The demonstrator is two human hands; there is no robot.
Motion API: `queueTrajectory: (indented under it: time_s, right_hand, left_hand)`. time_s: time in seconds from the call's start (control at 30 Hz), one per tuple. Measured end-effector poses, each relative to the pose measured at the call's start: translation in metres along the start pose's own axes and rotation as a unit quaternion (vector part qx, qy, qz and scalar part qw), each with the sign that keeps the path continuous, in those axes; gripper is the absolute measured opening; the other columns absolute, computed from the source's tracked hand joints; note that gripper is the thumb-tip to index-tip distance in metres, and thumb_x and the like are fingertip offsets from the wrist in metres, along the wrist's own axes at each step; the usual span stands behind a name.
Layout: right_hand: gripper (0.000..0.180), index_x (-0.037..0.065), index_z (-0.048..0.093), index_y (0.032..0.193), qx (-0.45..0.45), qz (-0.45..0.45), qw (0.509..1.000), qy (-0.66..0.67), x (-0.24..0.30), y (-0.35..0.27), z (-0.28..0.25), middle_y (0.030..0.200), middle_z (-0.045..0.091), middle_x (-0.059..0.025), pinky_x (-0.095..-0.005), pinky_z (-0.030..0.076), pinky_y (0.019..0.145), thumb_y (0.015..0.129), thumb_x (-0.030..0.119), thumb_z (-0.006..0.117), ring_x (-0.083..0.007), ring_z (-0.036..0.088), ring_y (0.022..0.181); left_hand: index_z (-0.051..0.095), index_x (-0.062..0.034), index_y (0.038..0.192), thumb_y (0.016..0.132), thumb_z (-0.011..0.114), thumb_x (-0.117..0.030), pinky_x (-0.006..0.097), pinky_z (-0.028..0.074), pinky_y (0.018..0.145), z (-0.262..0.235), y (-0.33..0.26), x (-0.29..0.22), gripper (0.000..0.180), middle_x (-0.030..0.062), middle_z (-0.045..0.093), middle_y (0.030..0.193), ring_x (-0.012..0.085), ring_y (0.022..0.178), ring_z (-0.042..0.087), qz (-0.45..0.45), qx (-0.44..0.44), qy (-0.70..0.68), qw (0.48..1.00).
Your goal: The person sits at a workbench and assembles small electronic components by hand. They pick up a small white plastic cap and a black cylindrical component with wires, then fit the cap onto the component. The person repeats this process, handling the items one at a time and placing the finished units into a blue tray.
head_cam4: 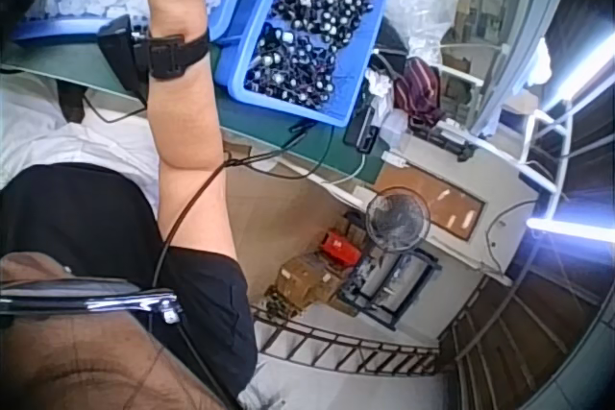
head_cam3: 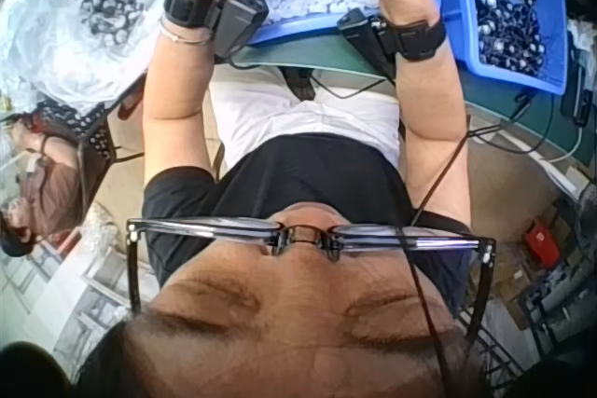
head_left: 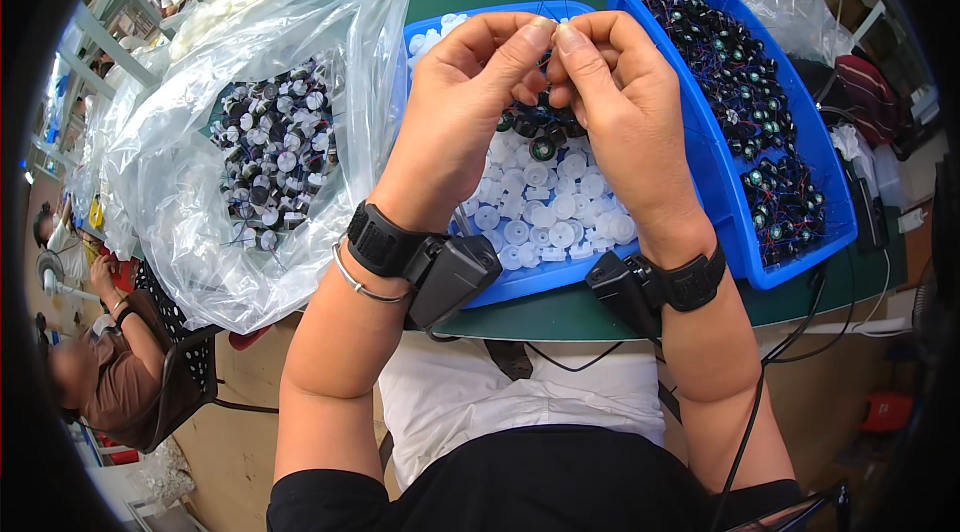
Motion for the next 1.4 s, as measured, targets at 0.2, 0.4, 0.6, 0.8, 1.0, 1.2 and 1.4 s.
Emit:
queueTrajectory:
  time_s: [0.2,0.4,0.6,0.8,1.0,1.2,1.4]
  right_hand:
    - [0.013,0.001,0.058,0.098,0.004,-0.021,0.999,-0.031,-0.002,0.0,-0.002,0.081,0.058,0.0001,-0.0162,0.041,0.057,0.096,0.014,0.054,-0.0047,0.053,0.069]
    - [0.013,0.002,0.058,0.097,0.016,-0.02,0.998,-0.061,-0.004,0.001,-0.001,0.082,0.059,0.0,-0.0171,0.043,0.061,0.096,0.015,0.055,-0.005,0.054,0.07]
    - [0.014,0.001,0.059,0.096,0.034,-0.005,0.997,-0.07,-0.003,0.0,0.0,0.079,0.058,0.0002,-0.0181,0.044,0.063,0.096,0.015,0.055,-0.0048,0.053,0.069]
    - [0.014,0.0,0.058,0.09,0.021,-0.029,0.997,-0.064,-0.005,0.001,0.002,0.074,0.06,-0.0024,-0.0216,0.042,0.054,0.094,0.013,0.058,-0.0052,0.051,0.062]
    - [0.013,-0.001,0.058,0.09,0.028,-0.025,0.998,-0.059,-0.003,0.0,0.003,0.074,0.06,-0.0021,-0.021,0.042,0.052,0.093,0.012,0.057,-0.0048,0.051,0.061]
    - [0.013,-0.001,0.058,0.09,0.033,-0.016,0.998,-0.06,-0.002,-0.001,0.004,0.074,0.059,-0.0018,-0.0203,0.041,0.052,0.093,0.012,0.057,-0.0044,0.051,0.061]
    - [0.013,-0.001,0.058,0.09,0.033,-0.022,0.997,-0.058,-0.004,0.0,0.004,0.072,0.058,-0.0012,-0.0202,0.04,0.051,0.093,0.012,0.058,-0.004,0.049,0.061]
  left_hand:
    - [0.064,-0.0015,0.102,0.088,0.068,-0.025,0.019,0.044,0.066,0.001,-0.001,0.0,0.027,0.0012,0.064,0.086,0.0057,0.072,0.054,-0.005,0.017,0.029,0.999]
    - [0.065,-0.0022,0.101,0.089,0.068,-0.023,0.019,0.043,0.065,-0.002,0.001,0.001,0.025,0.0002,0.063,0.085,0.0052,0.071,0.053,0.005,0.012,0.024,1.0]
    - [0.065,-0.0034,0.098,0.088,0.069,-0.023,0.019,0.043,0.064,-0.002,0.0,-0.001,0.022,-0.0004,0.062,0.083,0.0048,0.069,0.052,0.012,0.0,0.022,1.0]
    - [0.065,-0.0036,0.098,0.088,0.068,-0.022,0.019,0.042,0.062,-0.005,0.002,0.0,0.021,-0.0011,0.06,0.08,0.0046,0.068,0.052,0.03,-0.021,0.01,0.999]
    - [0.064,-0.0027,0.102,0.092,0.064,-0.015,0.021,0.045,0.069,-0.01,0.002,-0.002,0.016,0.0017,0.062,0.091,0.0073,0.075,0.055,0.03,-0.027,-0.001,0.999]
    - [0.065,-0.0029,0.102,0.091,0.064,-0.015,0.021,0.044,0.068,-0.011,0.002,-0.002,0.017,0.0023,0.063,0.092,0.0076,0.075,0.055,0.044,-0.034,-0.009,0.998]
    - [0.065,-0.0023,0.103,0.091,0.064,-0.015,0.021,0.044,0.067,-0.011,0.002,-0.003,0.017,0.0028,0.063,0.092,0.0074,0.074,0.054,0.043,-0.035,-0.013,0.998]
Point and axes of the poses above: each hand's wrist, its own y-axis towards the middle knuckle, its own z-axis out of the palm, x = y × z, the point moved 4 cm from there along y, towards the middle knuckle
